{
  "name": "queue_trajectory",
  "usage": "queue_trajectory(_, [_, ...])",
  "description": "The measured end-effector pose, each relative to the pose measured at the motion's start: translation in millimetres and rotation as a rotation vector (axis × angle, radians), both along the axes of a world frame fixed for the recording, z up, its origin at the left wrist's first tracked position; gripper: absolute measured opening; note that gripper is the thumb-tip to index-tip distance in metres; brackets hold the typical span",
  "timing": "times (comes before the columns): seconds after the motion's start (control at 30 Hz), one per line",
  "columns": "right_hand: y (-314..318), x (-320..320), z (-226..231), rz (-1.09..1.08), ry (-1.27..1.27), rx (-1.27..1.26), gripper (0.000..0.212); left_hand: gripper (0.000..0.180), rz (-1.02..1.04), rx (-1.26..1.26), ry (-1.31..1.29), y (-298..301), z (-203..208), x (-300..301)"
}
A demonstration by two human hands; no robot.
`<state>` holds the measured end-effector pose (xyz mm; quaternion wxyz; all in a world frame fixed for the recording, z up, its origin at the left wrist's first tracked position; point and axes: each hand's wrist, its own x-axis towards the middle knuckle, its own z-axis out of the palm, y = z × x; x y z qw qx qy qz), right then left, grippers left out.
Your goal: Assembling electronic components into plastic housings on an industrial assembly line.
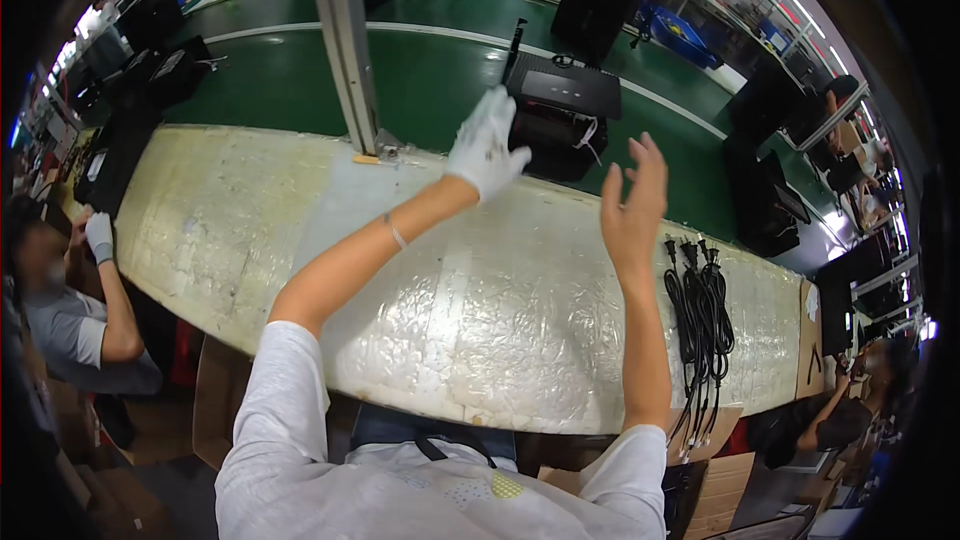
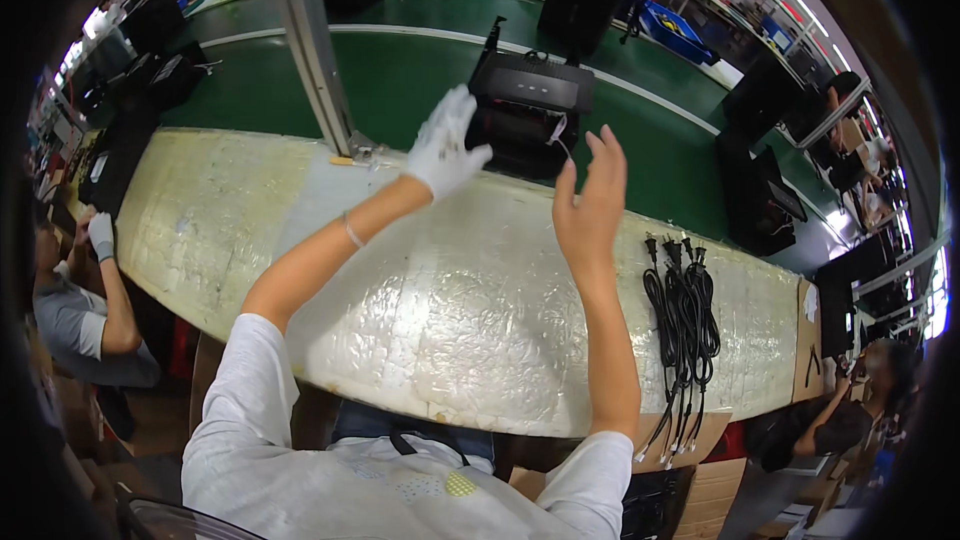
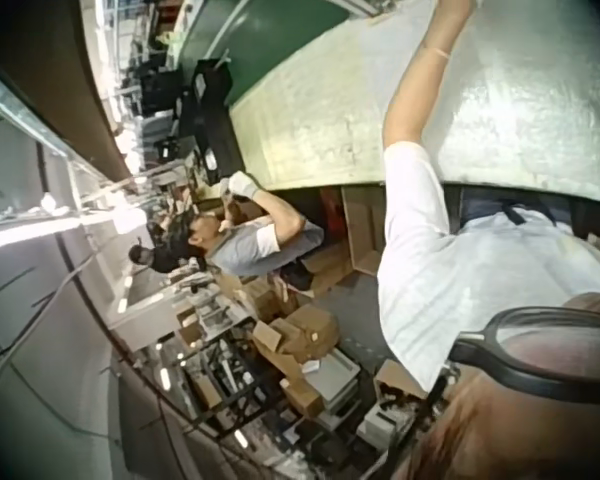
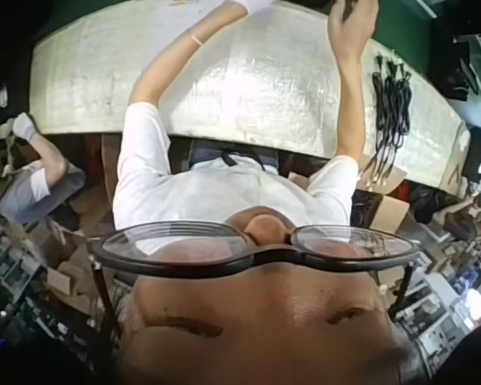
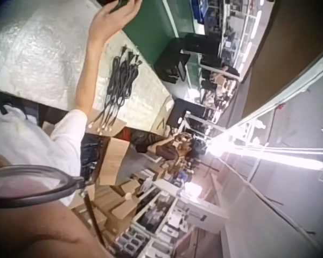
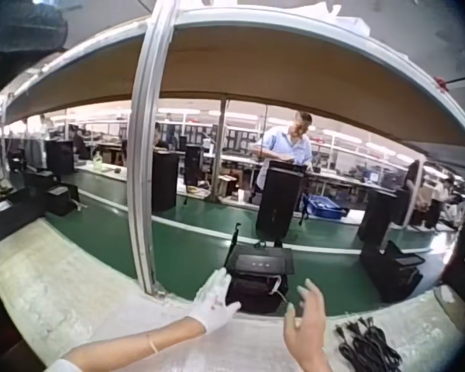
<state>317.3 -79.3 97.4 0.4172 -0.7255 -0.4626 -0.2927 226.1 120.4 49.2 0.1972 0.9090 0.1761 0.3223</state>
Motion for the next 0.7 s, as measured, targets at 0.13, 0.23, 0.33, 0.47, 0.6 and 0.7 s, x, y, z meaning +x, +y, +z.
queue_trajectory(0.13, [-93.4,-137.1,83.3,-0.008,-0.416,0.046,0.024,0.083,-0.171,-0.116,0.622,-44.0,-48.5,-80.8])
queue_trajectory(0.23, [-121.5,-182.6,111.8,0.158,-0.663,0.487,0.027,0.078,-0.271,0.031,0.575,-58.5,-69.8,-115.4])
queue_trajectory(0.33, [-121.9,-188.3,137.0,0.18,-1.025,0.253,0.024,0.075,-0.182,0.054,0.54,-63.6,-74.6,-124.1])
queue_trajectory(0.47, [-106.7,-221.7,135.3,0.316,-0.936,0.448,0.016,0.072,-0.143,0.056,0.542,-62.7,-71.9,-129.3])
queue_trajectory(0.6, [-122.3,-236.4,138.5,0.347,-0.912,0.397,0.018,0.071,-0.152,0.033,0.516,-69.1,-75.2,-123.8])
queue_trajectory(0.7, [-123.3,-243.9,142.1,0.417,-0.83,0.405,0.018,0.07,-0.162,-0.004,0.507,-67.1,-77.3,-126.0])
